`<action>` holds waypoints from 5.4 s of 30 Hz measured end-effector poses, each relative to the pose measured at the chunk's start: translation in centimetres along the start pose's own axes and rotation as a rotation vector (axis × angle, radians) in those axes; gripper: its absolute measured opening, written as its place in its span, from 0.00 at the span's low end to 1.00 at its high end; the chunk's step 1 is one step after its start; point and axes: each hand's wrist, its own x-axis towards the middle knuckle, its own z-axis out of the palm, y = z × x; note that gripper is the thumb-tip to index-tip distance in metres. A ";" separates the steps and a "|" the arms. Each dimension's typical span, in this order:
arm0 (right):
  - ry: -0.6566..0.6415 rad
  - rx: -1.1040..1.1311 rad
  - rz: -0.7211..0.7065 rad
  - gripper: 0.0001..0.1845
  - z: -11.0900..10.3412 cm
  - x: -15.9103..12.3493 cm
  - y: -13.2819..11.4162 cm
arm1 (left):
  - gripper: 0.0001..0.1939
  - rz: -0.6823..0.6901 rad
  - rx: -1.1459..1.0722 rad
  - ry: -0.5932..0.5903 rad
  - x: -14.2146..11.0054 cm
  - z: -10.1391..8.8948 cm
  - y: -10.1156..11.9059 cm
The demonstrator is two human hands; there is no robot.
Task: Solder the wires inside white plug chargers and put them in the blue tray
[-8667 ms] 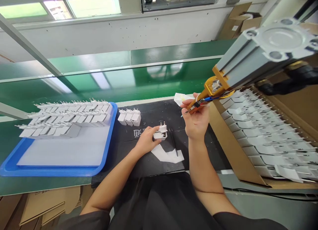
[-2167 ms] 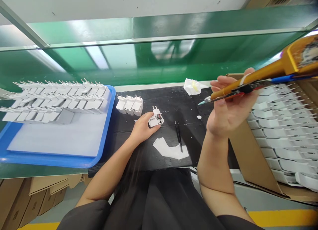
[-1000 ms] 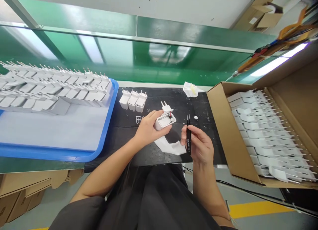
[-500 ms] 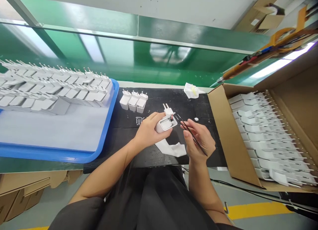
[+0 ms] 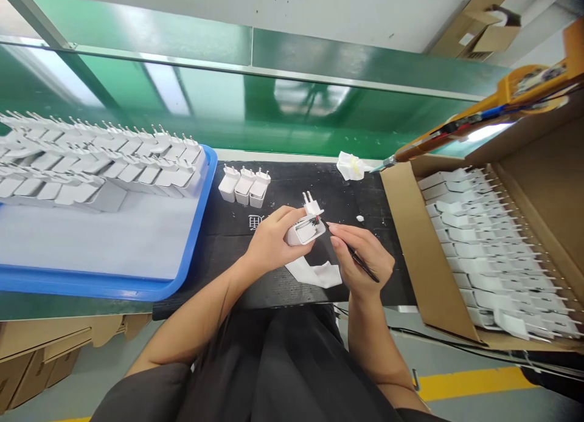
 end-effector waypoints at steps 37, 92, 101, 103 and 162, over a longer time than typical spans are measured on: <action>0.092 -0.067 0.302 0.14 0.5 -1.8 3.0 | 0.21 -0.334 0.153 -0.196 0.3 0.2 -1.7; -0.625 0.153 0.471 0.32 4.2 0.0 3.3 | 0.14 0.076 0.145 -0.023 1.2 1.3 -4.1; -0.562 0.175 0.543 0.28 4.4 -0.9 3.0 | 0.21 0.030 0.233 -0.180 0.6 1.0 -3.8; -0.559 0.176 0.553 0.28 4.5 -0.9 3.0 | 0.24 0.018 0.290 -0.262 0.5 0.4 -3.3; -0.454 0.515 0.547 0.23 3.0 -0.8 3.5 | 0.26 -0.800 -0.825 -0.109 1.7 -2.9 0.5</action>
